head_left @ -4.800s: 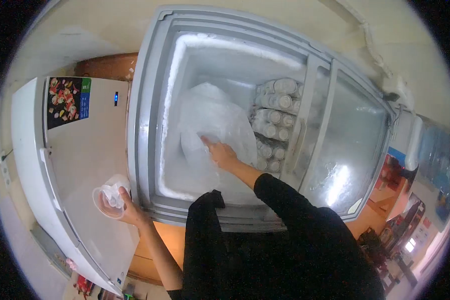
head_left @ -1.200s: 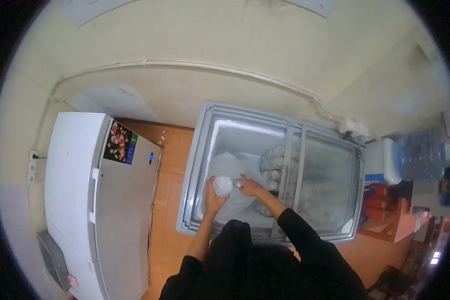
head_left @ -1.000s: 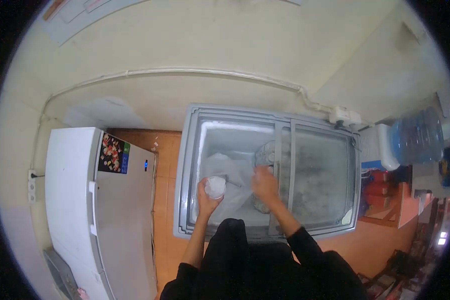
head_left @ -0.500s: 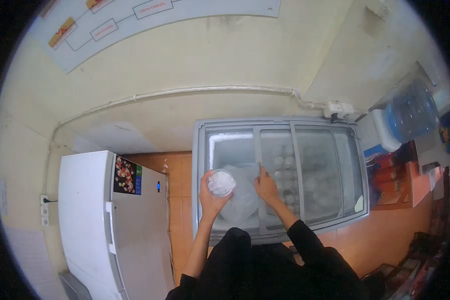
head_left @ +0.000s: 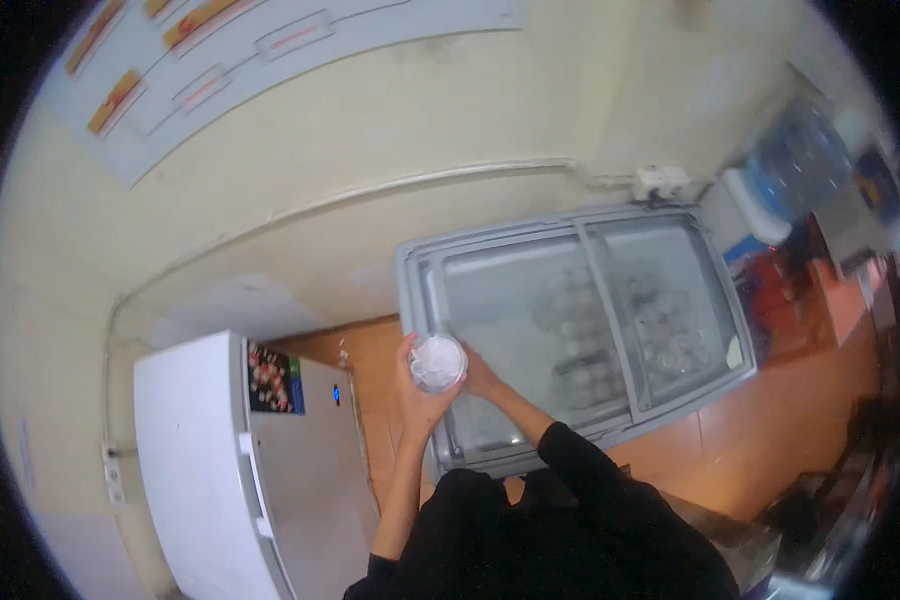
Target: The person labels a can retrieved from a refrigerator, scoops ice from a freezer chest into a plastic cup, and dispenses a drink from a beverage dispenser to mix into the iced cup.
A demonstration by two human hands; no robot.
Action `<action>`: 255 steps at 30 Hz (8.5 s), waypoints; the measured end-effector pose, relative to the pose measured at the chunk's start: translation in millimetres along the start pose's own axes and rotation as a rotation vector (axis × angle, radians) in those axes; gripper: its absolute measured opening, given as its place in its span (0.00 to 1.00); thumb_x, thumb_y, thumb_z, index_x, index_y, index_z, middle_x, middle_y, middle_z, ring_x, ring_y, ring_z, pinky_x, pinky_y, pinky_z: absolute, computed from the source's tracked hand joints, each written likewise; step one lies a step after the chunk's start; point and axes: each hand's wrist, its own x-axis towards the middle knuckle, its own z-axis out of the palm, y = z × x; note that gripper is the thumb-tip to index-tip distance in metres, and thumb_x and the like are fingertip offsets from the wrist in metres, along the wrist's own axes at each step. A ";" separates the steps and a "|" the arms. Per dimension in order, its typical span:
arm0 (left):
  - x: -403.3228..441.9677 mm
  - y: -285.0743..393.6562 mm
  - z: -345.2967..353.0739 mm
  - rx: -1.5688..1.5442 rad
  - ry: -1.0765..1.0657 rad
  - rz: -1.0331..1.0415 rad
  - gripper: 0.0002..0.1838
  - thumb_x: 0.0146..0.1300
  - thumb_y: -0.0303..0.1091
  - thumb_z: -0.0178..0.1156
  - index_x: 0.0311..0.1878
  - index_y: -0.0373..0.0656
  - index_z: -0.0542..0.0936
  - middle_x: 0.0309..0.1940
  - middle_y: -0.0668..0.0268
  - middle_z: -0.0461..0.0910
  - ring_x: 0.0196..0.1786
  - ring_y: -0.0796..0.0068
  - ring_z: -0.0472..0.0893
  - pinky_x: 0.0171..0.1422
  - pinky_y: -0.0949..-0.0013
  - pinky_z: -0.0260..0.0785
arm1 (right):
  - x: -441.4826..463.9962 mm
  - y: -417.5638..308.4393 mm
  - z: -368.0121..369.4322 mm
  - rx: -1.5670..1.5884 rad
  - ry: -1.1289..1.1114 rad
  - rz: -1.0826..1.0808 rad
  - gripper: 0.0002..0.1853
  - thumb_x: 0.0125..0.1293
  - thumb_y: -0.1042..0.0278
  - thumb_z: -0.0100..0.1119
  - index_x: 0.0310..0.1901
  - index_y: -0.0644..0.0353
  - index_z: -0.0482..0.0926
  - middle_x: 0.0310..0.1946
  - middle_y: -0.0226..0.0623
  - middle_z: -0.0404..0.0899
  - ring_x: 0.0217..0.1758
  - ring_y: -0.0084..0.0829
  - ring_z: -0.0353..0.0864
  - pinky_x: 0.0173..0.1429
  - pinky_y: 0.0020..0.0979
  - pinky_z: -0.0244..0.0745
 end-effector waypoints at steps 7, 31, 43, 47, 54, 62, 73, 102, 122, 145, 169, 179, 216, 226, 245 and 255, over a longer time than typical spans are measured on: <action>-1.1 55.5 46.2 0.229 -0.200 0.177 0.48 0.36 0.29 0.75 0.67 0.43 0.65 0.57 0.57 0.71 0.60 0.60 0.72 0.66 0.59 0.64 | -41.6 -64.2 -32.4 -0.043 0.042 0.034 0.22 0.66 0.57 0.56 0.58 0.59 0.70 0.55 0.46 0.70 0.56 0.38 0.73 0.61 0.39 0.68; -248.8 227.9 667.5 -0.199 -1.198 0.318 0.48 0.31 0.39 0.84 0.58 0.40 0.69 0.52 0.58 0.75 0.54 0.65 0.77 0.60 0.63 0.70 | -692.7 -209.5 -465.0 0.006 1.547 0.825 0.11 0.70 0.67 0.53 0.47 0.61 0.81 0.33 0.35 0.76 0.37 0.23 0.75 0.44 0.25 0.71; -154.7 95.3 998.8 0.007 -0.512 0.197 0.44 0.31 0.36 0.81 0.55 0.37 0.70 0.50 0.55 0.73 0.54 0.57 0.74 0.62 0.60 0.66 | -707.0 -7.7 -679.6 0.351 1.408 0.858 0.11 0.69 0.69 0.52 0.46 0.64 0.80 0.31 0.32 0.76 0.34 0.22 0.76 0.39 0.25 0.74; -105.2 27.8 1078.2 0.157 -0.391 0.217 0.44 0.29 0.35 0.81 0.54 0.36 0.69 0.50 0.55 0.73 0.53 0.58 0.74 0.61 0.60 0.67 | -725.2 74.6 -769.0 0.374 1.381 0.905 0.10 0.68 0.68 0.54 0.47 0.62 0.80 0.31 0.32 0.77 0.35 0.22 0.76 0.39 0.25 0.75; -52.8 -19.7 1143.1 0.085 -0.179 -0.041 0.46 0.26 0.35 0.84 0.52 0.34 0.70 0.50 0.55 0.73 0.51 0.60 0.75 0.58 0.59 0.70 | -762.4 152.2 -859.8 0.465 1.348 0.993 0.10 0.67 0.68 0.53 0.45 0.60 0.80 0.29 0.28 0.76 0.29 0.19 0.74 0.35 0.22 0.67; -15.9 -16.9 1161.7 0.219 -0.142 -0.127 0.47 0.22 0.36 0.85 0.52 0.31 0.74 0.50 0.56 0.78 0.50 0.61 0.77 0.54 0.57 0.75 | -794.5 188.3 -908.1 0.575 1.384 1.062 0.10 0.69 0.67 0.54 0.44 0.62 0.81 0.31 0.31 0.78 0.33 0.21 0.74 0.38 0.24 0.72; -9.6 -47.7 1155.0 0.579 -0.112 -0.103 0.52 0.25 0.47 0.84 0.55 0.25 0.73 0.49 0.46 0.80 0.51 0.53 0.80 0.59 0.59 0.72 | -825.9 213.0 -895.4 0.648 1.453 1.133 0.11 0.71 0.65 0.54 0.45 0.61 0.80 0.29 0.30 0.76 0.30 0.20 0.73 0.36 0.22 0.69; -9.5 -10.1 1159.1 0.799 -0.171 -0.074 0.49 0.24 0.47 0.85 0.51 0.28 0.75 0.44 0.50 0.81 0.41 0.58 0.82 0.42 0.57 0.79 | -850.8 249.7 -802.0 0.741 1.476 1.335 0.09 0.69 0.72 0.50 0.42 0.61 0.81 0.28 0.33 0.78 0.29 0.22 0.76 0.34 0.24 0.73; -1.5 -56.5 1147.0 0.168 -0.205 -0.391 0.41 0.35 0.33 0.79 0.56 0.38 0.70 0.56 0.50 0.72 0.56 0.53 0.71 0.54 0.38 0.73 | -880.3 285.3 -821.4 0.719 1.430 1.376 0.10 0.67 0.71 0.50 0.39 0.63 0.82 0.31 0.35 0.82 0.30 0.23 0.79 0.35 0.25 0.76; -234.0 212.6 1351.4 0.339 0.092 0.123 0.41 0.38 0.31 0.79 0.58 0.34 0.71 0.57 0.51 0.72 0.60 0.57 0.72 0.66 0.57 0.66 | -996.3 469.9 -1425.0 -0.667 0.818 0.456 0.19 0.61 0.75 0.53 0.55 0.52 0.76 0.50 0.46 0.75 0.42 0.42 0.79 0.43 0.36 0.76; -336.3 406.7 1511.6 0.319 0.230 0.098 0.43 0.35 0.28 0.78 0.60 0.39 0.70 0.53 0.57 0.75 0.57 0.64 0.75 0.63 0.62 0.69 | -803.4 594.2 -1592.7 0.477 0.437 0.176 0.31 0.54 0.67 0.72 0.59 0.57 0.71 0.35 0.28 0.78 0.30 0.24 0.79 0.33 0.29 0.75; -375.1 466.4 1615.8 0.256 0.081 0.065 0.40 0.35 0.31 0.78 0.55 0.42 0.71 0.50 0.57 0.76 0.53 0.62 0.77 0.58 0.62 0.72 | -830.6 567.1 -1631.1 -0.230 0.773 -0.063 0.25 0.52 0.45 0.72 0.35 0.63 0.83 0.30 0.42 0.83 0.29 0.40 0.84 0.38 0.39 0.77; -426.1 385.2 1699.1 -0.041 -0.067 -0.039 0.46 0.36 0.36 0.82 0.60 0.41 0.67 0.53 0.60 0.76 0.55 0.67 0.77 0.61 0.63 0.70 | -802.1 518.5 -1677.0 -0.286 0.962 -0.113 0.24 0.56 0.57 0.69 0.46 0.68 0.73 0.30 0.59 0.80 0.36 0.61 0.80 0.37 0.50 0.75; -383.7 417.5 1695.4 -0.231 -0.006 0.041 0.42 0.40 0.32 0.79 0.60 0.42 0.69 0.54 0.61 0.75 0.57 0.66 0.75 0.62 0.63 0.70 | -797.0 532.0 -1676.0 -0.271 0.970 -0.104 0.22 0.56 0.57 0.69 0.43 0.66 0.74 0.30 0.57 0.80 0.35 0.59 0.80 0.37 0.48 0.75; -297.0 496.1 1703.2 -0.352 -0.085 0.083 0.42 0.44 0.33 0.77 0.63 0.44 0.66 0.57 0.61 0.71 0.62 0.65 0.71 0.66 0.62 0.66 | -797.4 523.3 -1671.9 -0.341 1.037 -0.099 0.19 0.55 0.65 0.70 0.42 0.64 0.74 0.28 0.48 0.81 0.34 0.51 0.83 0.37 0.39 0.75; -293.5 507.2 1718.4 -0.367 -0.147 0.113 0.44 0.41 0.34 0.79 0.62 0.42 0.67 0.57 0.60 0.72 0.61 0.64 0.73 0.66 0.63 0.66 | -799.7 513.4 -1672.0 -0.266 1.001 -0.076 0.26 0.55 0.62 0.69 0.53 0.63 0.72 0.34 0.54 0.82 0.40 0.54 0.83 0.39 0.44 0.76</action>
